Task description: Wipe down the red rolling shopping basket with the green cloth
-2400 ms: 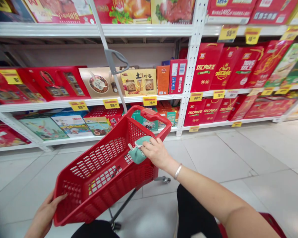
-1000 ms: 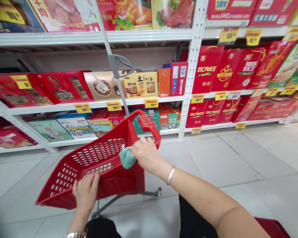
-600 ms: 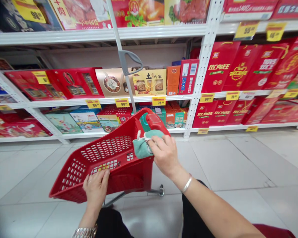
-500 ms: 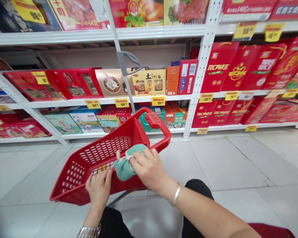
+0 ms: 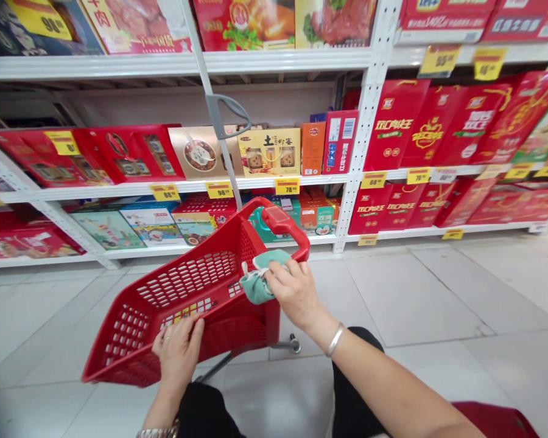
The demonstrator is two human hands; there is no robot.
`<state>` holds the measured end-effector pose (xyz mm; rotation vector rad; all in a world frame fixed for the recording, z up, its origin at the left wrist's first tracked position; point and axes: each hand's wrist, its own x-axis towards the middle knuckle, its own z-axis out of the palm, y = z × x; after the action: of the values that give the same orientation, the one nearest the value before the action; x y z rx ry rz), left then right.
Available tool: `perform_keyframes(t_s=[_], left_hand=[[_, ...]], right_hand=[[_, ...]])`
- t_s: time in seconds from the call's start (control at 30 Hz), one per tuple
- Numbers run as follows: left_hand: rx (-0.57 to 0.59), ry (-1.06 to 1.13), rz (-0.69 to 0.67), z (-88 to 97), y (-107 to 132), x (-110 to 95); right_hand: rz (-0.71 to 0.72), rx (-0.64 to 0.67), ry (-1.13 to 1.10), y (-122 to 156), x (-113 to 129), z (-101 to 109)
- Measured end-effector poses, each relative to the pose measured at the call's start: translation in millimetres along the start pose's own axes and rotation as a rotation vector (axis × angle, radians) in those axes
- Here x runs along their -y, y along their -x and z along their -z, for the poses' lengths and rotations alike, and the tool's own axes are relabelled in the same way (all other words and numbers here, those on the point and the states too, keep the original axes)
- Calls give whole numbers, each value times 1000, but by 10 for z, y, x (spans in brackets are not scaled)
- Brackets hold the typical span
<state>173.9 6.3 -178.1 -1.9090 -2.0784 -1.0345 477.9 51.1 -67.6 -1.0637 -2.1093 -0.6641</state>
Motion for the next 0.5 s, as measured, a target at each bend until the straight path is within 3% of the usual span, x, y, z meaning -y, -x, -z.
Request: perform_keyframes(t_s=[0.13,0.23,0.33,0.5], left_hand=[[13,19,6,35,-12,64],[13,26,31,44,-47,150],[7,32,64,60,-96,251],[-5,93,131,184,-219,487]], right_hand=[[-124,-41,106,-62,-442,192],[-233,-72,126,-91,-608,310],[-201,-68,36,-130,-521,374],[12,109,-98,-218,-99,422]])
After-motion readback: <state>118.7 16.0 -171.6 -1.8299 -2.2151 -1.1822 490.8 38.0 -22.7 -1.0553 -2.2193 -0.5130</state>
